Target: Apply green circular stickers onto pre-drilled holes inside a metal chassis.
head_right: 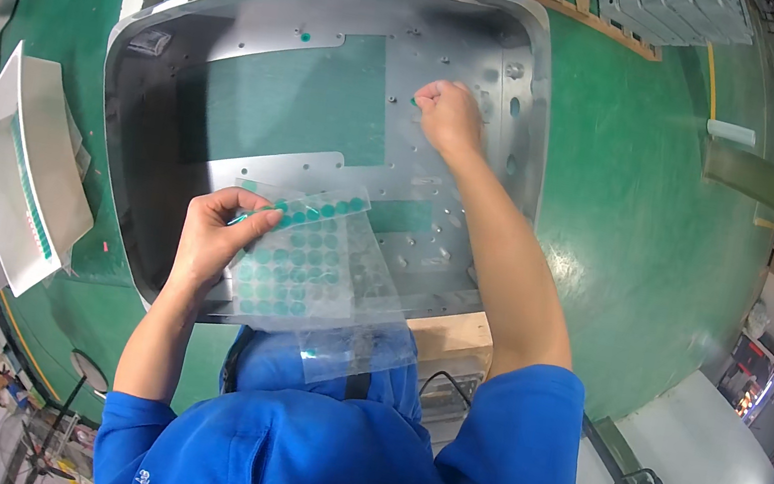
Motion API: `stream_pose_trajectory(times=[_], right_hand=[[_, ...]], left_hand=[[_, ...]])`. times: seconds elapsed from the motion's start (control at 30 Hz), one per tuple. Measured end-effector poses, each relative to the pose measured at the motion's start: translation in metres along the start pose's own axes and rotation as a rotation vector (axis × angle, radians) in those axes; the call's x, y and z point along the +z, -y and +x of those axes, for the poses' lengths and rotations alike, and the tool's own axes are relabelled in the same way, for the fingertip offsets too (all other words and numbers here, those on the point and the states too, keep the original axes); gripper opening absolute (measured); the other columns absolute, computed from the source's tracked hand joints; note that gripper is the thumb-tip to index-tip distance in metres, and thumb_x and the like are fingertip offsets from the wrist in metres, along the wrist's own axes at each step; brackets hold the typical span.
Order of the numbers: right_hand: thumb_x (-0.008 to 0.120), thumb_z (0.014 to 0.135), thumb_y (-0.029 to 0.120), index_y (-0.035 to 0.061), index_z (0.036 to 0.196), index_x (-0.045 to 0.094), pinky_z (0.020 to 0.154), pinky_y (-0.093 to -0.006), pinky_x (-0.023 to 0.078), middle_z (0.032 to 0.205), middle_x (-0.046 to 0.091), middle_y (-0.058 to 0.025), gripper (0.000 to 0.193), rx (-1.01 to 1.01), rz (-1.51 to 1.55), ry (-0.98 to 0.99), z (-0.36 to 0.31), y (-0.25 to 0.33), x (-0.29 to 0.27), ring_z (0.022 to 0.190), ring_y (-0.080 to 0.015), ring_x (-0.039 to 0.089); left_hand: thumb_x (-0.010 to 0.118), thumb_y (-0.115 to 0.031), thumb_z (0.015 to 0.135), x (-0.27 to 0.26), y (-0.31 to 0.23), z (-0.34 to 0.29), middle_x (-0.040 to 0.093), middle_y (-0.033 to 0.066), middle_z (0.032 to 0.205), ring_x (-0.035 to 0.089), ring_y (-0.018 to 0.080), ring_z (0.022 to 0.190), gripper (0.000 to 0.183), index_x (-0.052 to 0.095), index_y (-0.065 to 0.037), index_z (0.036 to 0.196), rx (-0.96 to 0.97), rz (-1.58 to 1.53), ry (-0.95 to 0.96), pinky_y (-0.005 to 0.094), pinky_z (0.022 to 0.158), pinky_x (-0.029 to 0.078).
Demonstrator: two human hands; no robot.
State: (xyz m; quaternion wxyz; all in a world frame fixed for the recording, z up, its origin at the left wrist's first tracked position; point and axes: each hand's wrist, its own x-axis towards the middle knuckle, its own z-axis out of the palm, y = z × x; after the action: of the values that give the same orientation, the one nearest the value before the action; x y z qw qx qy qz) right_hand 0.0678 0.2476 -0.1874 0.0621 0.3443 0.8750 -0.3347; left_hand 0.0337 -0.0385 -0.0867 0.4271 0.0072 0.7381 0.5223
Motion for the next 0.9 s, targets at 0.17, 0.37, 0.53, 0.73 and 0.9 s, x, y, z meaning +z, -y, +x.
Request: stream_pose_trajectory(times=[0.17,0.37,0.53,0.73,0.9], right_hand=[[0.061,0.075,0.017,0.0114,0.077,0.064,0.075,-0.0355,0.044,0.086,0.056,-0.0075,0.006,-0.015,-0.008,-0.017,-0.001,-0.002,0.002,0.085,-0.0242,0.055],[0.061,0.075,0.014,0.0093,0.079,0.063,0.071,-0.0326,0.044,0.084,0.056,-0.0054,0.006,-0.024,-0.067,-0.074,-0.005,0.000,0.005,0.077,-0.0200,0.055],[0.064,0.073,0.013,0.0094,0.078,0.061,0.064,-0.0277,0.042,0.073,0.053,-0.0016,0.007,-0.037,0.086,-0.099,-0.011,0.007,0.003,0.065,-0.0141,0.051],[0.069,0.069,0.017,0.0097,0.086,0.060,0.061,-0.0287,0.043,0.072,0.057,-0.0019,0.020,-0.076,0.098,0.011,-0.002,0.019,-0.013,0.066,-0.0158,0.054],[0.066,0.073,0.015,0.0056,0.085,0.062,0.071,-0.0287,0.044,0.078,0.062,-0.0058,0.016,-0.655,0.434,0.503,-0.101,0.127,-0.044,0.077,-0.0165,0.058]], left_hand=[[0.071,-0.015,0.073,0.002,-0.003,0.000,0.059,-0.0012,0.062,0.048,0.0019,0.054,0.017,0.065,-0.001,0.079,-0.010,0.001,-0.001,0.0174,0.049,0.038],[0.071,-0.015,0.073,0.004,-0.004,0.000,0.059,-0.0008,0.063,0.049,0.0021,0.055,0.017,0.065,-0.001,0.079,-0.009,0.001,-0.006,0.0175,0.050,0.038],[0.071,-0.016,0.073,0.002,-0.002,-0.001,0.060,-0.0005,0.063,0.049,0.0023,0.055,0.017,0.065,-0.001,0.079,0.006,0.017,-0.029,0.0180,0.050,0.038],[0.069,-0.009,0.074,-0.007,-0.008,-0.009,0.060,0.0004,0.069,0.051,0.0032,0.060,0.012,0.064,0.001,0.079,0.096,0.027,-0.050,0.0176,0.055,0.041],[0.071,-0.010,0.073,-0.014,-0.019,-0.035,0.062,0.0014,0.071,0.052,0.0038,0.062,0.015,0.064,0.001,0.081,0.251,0.104,-0.102,0.0181,0.055,0.042]])
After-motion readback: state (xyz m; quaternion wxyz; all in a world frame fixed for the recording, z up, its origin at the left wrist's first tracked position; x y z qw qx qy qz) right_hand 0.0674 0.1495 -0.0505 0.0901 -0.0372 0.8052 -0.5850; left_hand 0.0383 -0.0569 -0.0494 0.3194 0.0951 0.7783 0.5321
